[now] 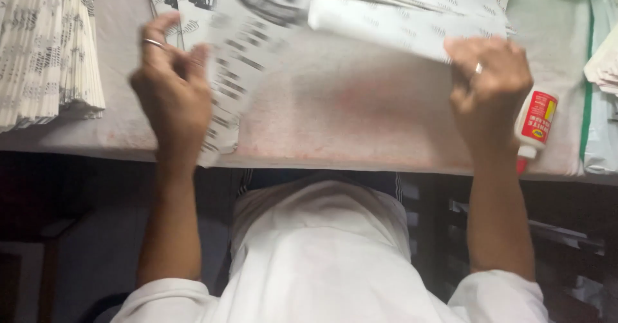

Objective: Folding and gluing pre-printed paper sheets to create food packaging.

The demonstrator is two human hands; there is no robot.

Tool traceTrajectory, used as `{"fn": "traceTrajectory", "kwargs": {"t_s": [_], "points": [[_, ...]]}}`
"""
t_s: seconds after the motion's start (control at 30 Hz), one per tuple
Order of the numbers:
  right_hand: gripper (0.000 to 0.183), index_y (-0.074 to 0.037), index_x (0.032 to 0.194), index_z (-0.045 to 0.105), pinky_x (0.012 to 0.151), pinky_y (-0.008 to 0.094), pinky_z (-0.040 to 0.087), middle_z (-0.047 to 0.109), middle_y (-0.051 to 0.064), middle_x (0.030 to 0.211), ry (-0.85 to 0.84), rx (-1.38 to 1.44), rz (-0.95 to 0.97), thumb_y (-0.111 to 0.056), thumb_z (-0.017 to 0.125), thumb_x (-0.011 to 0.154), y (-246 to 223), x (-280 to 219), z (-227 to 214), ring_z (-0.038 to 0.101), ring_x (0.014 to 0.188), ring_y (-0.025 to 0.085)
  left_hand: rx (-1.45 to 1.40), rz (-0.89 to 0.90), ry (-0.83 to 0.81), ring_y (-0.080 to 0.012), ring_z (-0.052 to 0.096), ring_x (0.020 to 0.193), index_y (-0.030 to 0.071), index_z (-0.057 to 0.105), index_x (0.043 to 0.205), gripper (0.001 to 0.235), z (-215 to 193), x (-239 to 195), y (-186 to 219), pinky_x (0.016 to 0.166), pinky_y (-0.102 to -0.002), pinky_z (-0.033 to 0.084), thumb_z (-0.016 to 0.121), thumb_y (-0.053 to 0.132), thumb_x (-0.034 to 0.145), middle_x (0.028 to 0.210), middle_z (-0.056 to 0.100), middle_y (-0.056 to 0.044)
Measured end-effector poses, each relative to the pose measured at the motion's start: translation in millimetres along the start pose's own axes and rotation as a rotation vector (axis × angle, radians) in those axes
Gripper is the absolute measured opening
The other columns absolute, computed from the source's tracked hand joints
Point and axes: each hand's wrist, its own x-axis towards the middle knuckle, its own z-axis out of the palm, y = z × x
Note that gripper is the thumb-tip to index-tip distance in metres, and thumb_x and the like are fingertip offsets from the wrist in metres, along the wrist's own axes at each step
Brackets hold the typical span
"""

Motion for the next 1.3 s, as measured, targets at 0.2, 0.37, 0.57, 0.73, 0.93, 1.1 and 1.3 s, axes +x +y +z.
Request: {"fn": "traceTrajectory", "kwargs": {"t_s": [0.2, 0.37, 0.57, 0.73, 0.93, 1.1, 1.3], "points": [[0.029, -0.002, 0.123, 0.075, 0.109, 0.052, 0.047, 0.075, 0.013, 0.126, -0.342, 0.101, 0.045, 0.0, 0.079, 0.094, -48, -43, -33, 0.064, 0.12, 0.036, 0.572, -0.014, 0.113, -0.0456, 0.075, 0.085, 0.001, 0.051, 0.127, 0.049, 12, 14, -56, 0.07, -0.053, 0.056, 0.082, -0.008, 0.09, 0.101, 0.079, -0.025], [0.015, 0.014, 0.124, 0.081, 0.098, 0.049, 0.053, 0.076, 0.027, 0.123, -0.184, -0.093, 0.414, 0.01, 0.088, 0.111, 28, -110, -70, 0.063, 0.115, 0.042, 0.574, 0.459, 0.098, -0.0336, 0.056, 0.108, -0.014, 0.073, 0.121, 0.028, 35, 7, -17, 0.093, -0.042, 0.056, 0.08, -0.013, 0.093, 0.117, 0.059, -0.019], [0.079, 0.017, 0.156, 0.055, 0.075, 0.036, 0.051, 0.064, 0.019, 0.103, -0.448, 0.102, 1.018, -0.034, 0.089, 0.105, 74, -142, -81, 0.06, 0.077, 0.022, -0.102, 0.655, -0.704, -0.0424, 0.047, 0.143, -0.001, 0.061, 0.135, 0.05, 88, -30, 22, 0.124, -0.056, 0.032, 0.077, 0.025, 0.095, 0.15, 0.05, -0.028], [0.026, -0.015, 0.113, 0.071, 0.082, 0.025, 0.061, 0.068, -0.007, 0.102, 0.049, 0.728, 1.382, -0.01, 0.085, 0.091, 61, -139, -84, 0.064, 0.091, 0.004, -0.093, 0.757, -0.558, -0.0338, 0.071, 0.106, -0.002, 0.07, 0.103, 0.012, 86, -28, 42, 0.081, -0.043, 0.062, 0.069, 0.009, 0.101, 0.115, 0.073, -0.02], [0.062, -0.013, 0.148, 0.051, 0.119, 0.048, 0.054, 0.053, 0.018, 0.158, 0.694, 1.283, 1.074, 0.012, 0.061, 0.092, 54, -230, -60, 0.057, 0.142, 0.031, -0.157, 0.638, -0.66, -0.0237, 0.061, 0.074, 0.004, 0.063, 0.091, 0.017, 94, -22, 32, 0.059, -0.035, 0.053, 0.058, 0.007, 0.107, 0.081, 0.063, -0.008], [0.046, -0.006, 0.098, 0.064, 0.078, 0.037, 0.065, 0.069, 0.007, 0.098, 0.557, 1.018, 0.953, 0.005, 0.093, 0.065, -48, -103, -38, 0.07, 0.085, 0.019, -0.053, 0.562, -0.675, -0.0096, 0.041, 0.037, 0.007, 0.06, 0.093, 0.027, 96, -11, 30, 0.039, -0.029, 0.034, 0.051, 0.022, 0.113, 0.05, 0.045, 0.004], [0.043, -0.006, 0.085, 0.059, 0.07, 0.029, 0.055, 0.052, -0.002, 0.081, 0.366, 0.916, 0.983, -0.006, 0.098, 0.069, -79, -66, -20, 0.057, 0.081, 0.012, -0.056, 0.436, -0.707, -0.0201, 0.058, 0.045, 0.006, 0.065, 0.098, 0.016, 94, -3, 32, 0.054, -0.036, 0.045, 0.062, 0.02, 0.106, 0.058, 0.062, -0.003]]}}
